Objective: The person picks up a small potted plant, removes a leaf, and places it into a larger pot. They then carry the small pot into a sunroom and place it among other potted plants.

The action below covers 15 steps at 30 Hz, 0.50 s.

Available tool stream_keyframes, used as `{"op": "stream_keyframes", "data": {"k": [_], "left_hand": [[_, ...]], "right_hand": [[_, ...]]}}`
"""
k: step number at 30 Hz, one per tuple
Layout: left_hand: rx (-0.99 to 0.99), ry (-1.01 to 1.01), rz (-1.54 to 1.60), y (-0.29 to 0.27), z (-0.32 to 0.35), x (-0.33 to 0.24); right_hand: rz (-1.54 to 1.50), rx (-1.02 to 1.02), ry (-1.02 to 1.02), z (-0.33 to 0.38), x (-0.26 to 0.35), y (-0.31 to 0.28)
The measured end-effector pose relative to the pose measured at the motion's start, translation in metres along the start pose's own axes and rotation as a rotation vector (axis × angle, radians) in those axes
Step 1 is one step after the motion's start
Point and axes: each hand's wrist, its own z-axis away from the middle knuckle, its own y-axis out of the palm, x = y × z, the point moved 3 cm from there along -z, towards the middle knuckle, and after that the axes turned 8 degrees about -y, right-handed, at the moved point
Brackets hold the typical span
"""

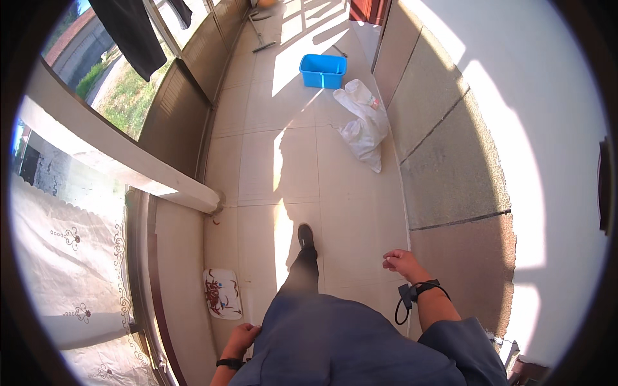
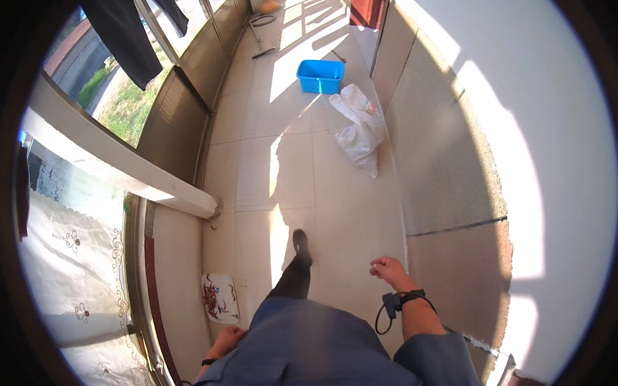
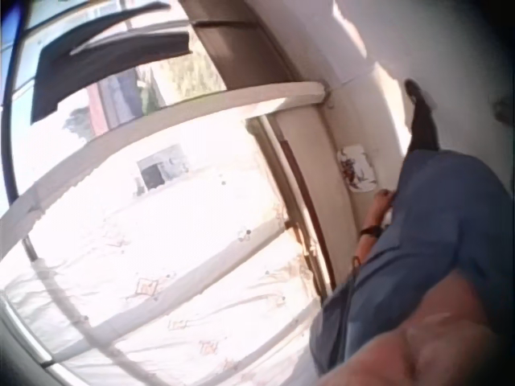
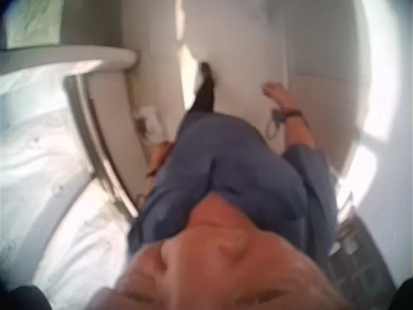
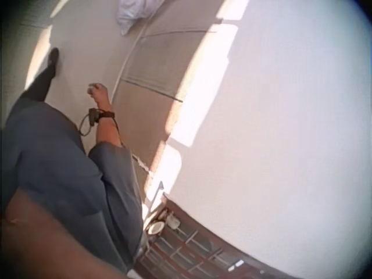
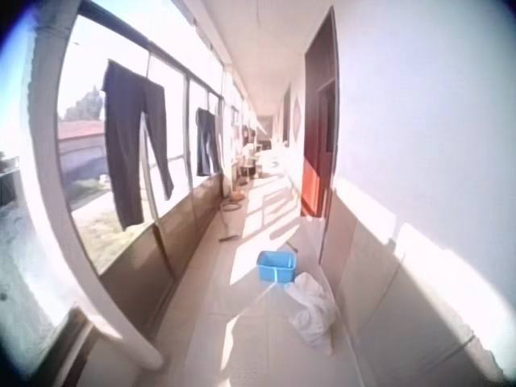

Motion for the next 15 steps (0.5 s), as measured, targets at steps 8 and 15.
{"op": "stream_keyframes", "data": {"k": [8,15], "left_hand": [[0.147,0.075,0.182,-0.149,-0.177,-0.276],[0.11,0.113,0.176,-0.272,-0.298,-0.539]], "right_hand": [[0.029,-0.201,0.109,-0.124,0.126,-0.047],[-0.065,-0.198,0.254,-0.307,0.241,-0.074]]}}
